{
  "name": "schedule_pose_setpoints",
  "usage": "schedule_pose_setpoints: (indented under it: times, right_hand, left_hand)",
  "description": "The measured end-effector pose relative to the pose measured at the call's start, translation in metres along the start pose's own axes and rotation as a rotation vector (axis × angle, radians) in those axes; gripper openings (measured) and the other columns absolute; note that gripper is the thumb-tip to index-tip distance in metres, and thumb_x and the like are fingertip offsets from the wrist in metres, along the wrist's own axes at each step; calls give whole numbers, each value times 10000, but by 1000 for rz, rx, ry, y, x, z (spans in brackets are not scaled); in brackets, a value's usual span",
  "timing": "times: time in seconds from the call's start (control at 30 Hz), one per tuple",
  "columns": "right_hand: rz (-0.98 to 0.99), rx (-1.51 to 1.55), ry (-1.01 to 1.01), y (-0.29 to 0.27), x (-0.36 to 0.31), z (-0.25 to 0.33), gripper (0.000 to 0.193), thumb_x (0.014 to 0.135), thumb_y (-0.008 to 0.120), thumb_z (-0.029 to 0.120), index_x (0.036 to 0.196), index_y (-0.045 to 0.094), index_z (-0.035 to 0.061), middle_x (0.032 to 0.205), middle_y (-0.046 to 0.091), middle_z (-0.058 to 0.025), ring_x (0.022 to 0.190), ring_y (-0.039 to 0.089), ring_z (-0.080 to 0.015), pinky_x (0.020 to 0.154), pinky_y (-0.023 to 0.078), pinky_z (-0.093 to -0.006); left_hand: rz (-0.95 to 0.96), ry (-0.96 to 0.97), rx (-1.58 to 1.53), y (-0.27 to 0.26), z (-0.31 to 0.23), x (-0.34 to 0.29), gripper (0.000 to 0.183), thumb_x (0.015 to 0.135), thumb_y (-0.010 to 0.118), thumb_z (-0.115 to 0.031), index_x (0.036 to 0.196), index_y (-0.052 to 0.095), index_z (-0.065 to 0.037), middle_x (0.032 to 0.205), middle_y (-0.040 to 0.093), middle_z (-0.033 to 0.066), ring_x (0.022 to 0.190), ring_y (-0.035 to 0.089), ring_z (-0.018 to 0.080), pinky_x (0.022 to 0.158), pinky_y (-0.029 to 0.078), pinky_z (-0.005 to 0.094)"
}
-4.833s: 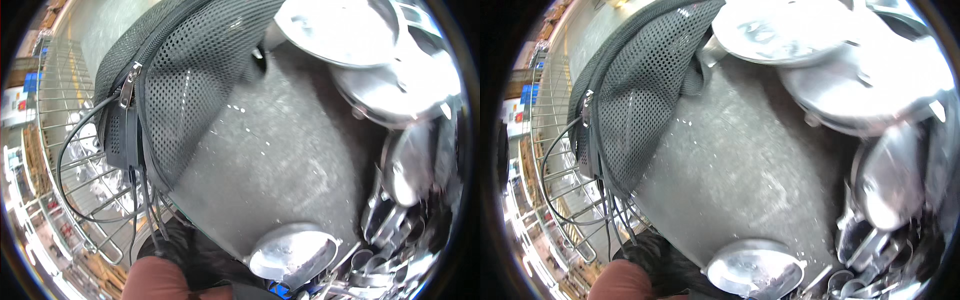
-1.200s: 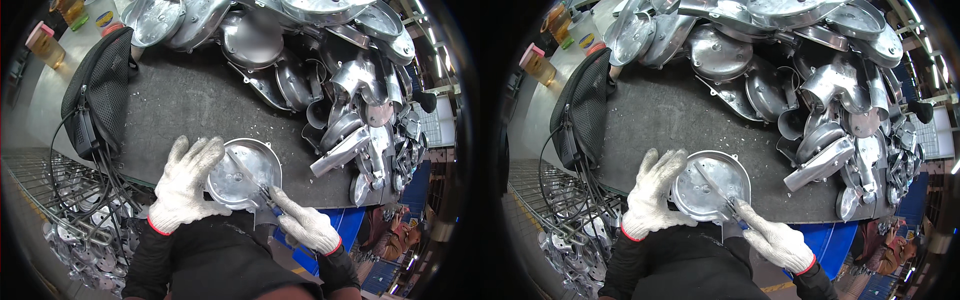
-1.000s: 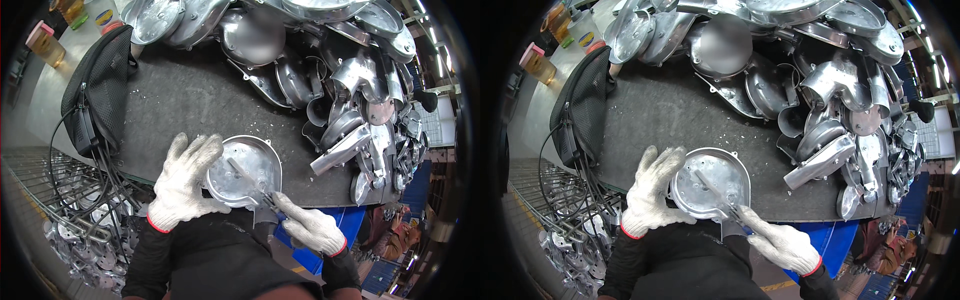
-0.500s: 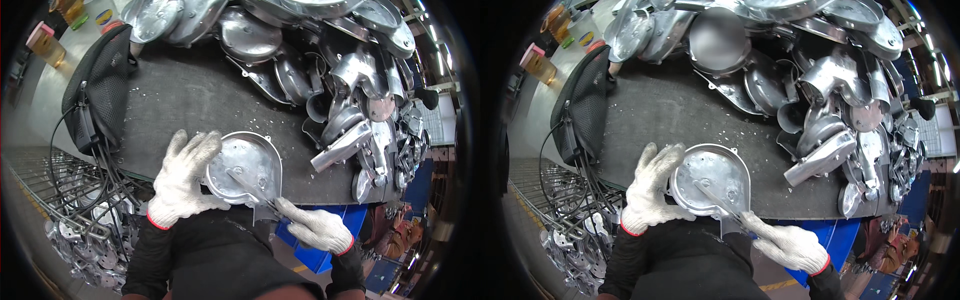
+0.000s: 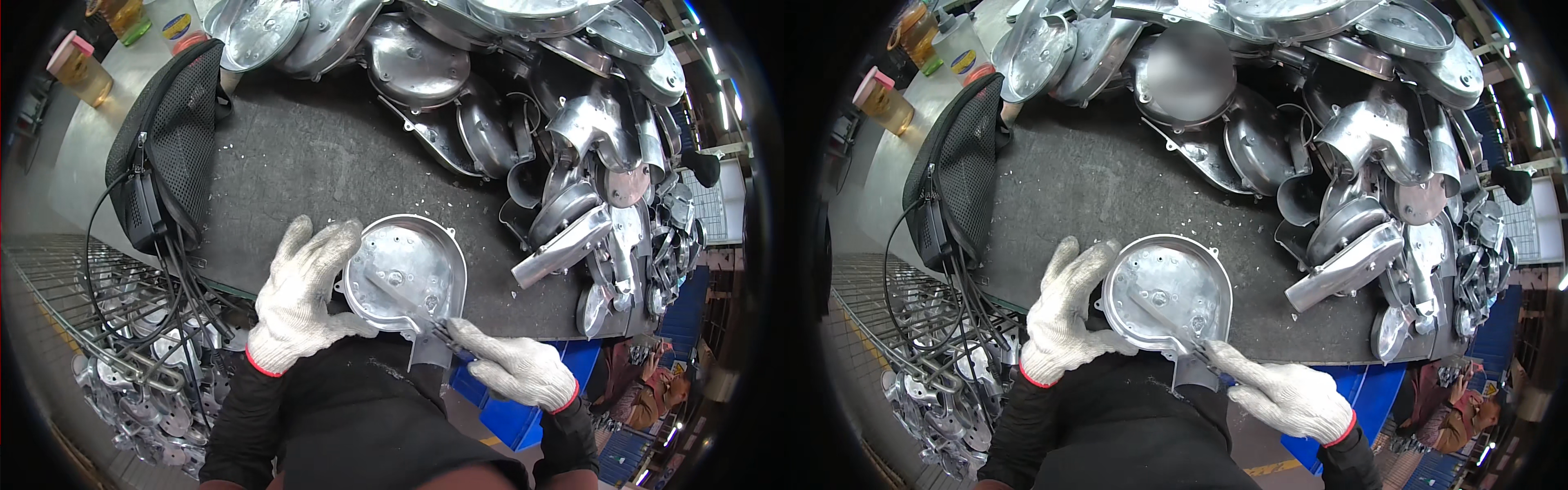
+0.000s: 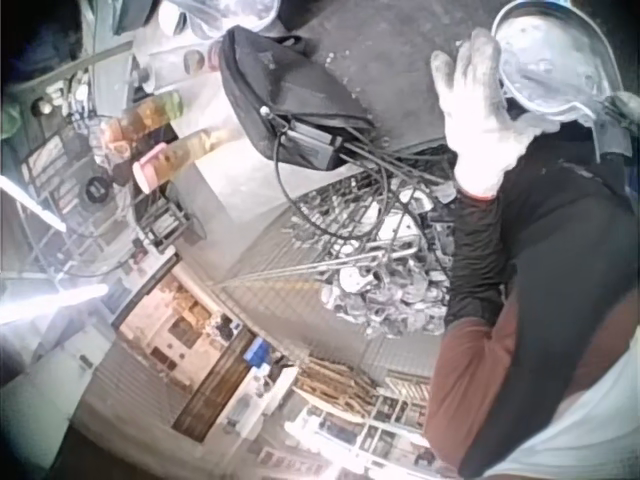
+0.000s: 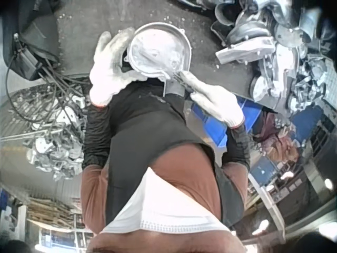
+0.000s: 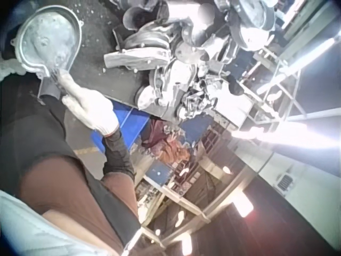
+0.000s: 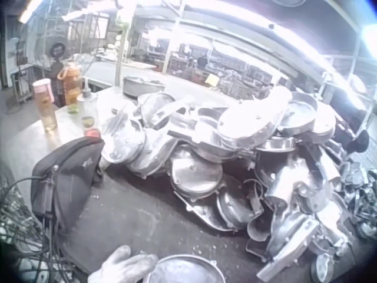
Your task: The person deburrs metal casing parts, filing the edges and inner surfaces of each piece using a handheld power file tool.
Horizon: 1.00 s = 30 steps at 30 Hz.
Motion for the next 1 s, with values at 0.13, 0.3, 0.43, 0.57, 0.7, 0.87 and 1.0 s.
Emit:
schedule_pose_setpoints:
  times: [0.13,0.3,0.43,0.57,0.7,0.87,1.0]
  right_hand:
    - [232,24,406,1,5,-11,659,1023,574,349,1636,337,301,1442,639,-70,1084,716,-369,925,583,-420]
    - [133,22,131,-5,12,3,642,1028,558,363,1632,341,328,1350,693,-84,1068,719,-369,911,582,-427]
    - [184,-21,253,0,14,-6,638,1030,550,357,1632,340,325,1358,691,-78,1087,715,-364,906,584,-419]
    - [133,5,225,-3,10,-11,653,999,587,361,1616,383,297,1376,686,-68,952,740,-303,858,594,-379]
    - [77,-40,67,-11,3,-12,661,978,622,381,1599,433,259,1318,722,-57,889,764,-274,820,601,-356]
    - [260,-184,161,-19,-5,-23,596,1033,553,447,1600,414,326,1110,735,-188,923,711,-413,782,562,-473]
    - [235,-104,72,-22,-1,-22,603,1036,541,466,1607,396,336,1126,741,-163,925,715,-404,788,567,-467]
  left_hand:
    - [-26,14,-5,0,0,2,1051,538,916,-547,1368,614,22,1362,680,191,1271,650,351,1165,370,591]
    - [-45,39,-9,-2,-2,3,1052,537,918,-519,1379,601,27,1358,681,195,1260,655,367,1154,376,592]
    - [-16,28,1,-1,-1,4,1065,532,908,-537,1367,587,41,1337,681,214,1247,650,396,1123,391,608]
    - [-14,35,-7,-2,-1,5,1043,554,901,-547,1355,589,43,1318,686,222,1232,657,390,1104,403,610]
    - [-16,41,13,0,0,4,1011,603,875,-580,1350,597,43,1321,686,216,1228,657,392,1097,411,607]
    - [-28,60,72,4,1,4,975,670,814,-640,1333,614,46,1311,693,208,1201,668,387,1110,409,604]
    - [-6,39,29,4,3,5,968,693,824,-618,1370,590,34,1327,684,206,1209,660,393,1109,411,600]
Point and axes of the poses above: each hand's wrist, its own x-axis towards the middle knuckle, its own y-axis out of the palm, z = x × y, the point moved 4 cm from there along x, towards the middle knuckle
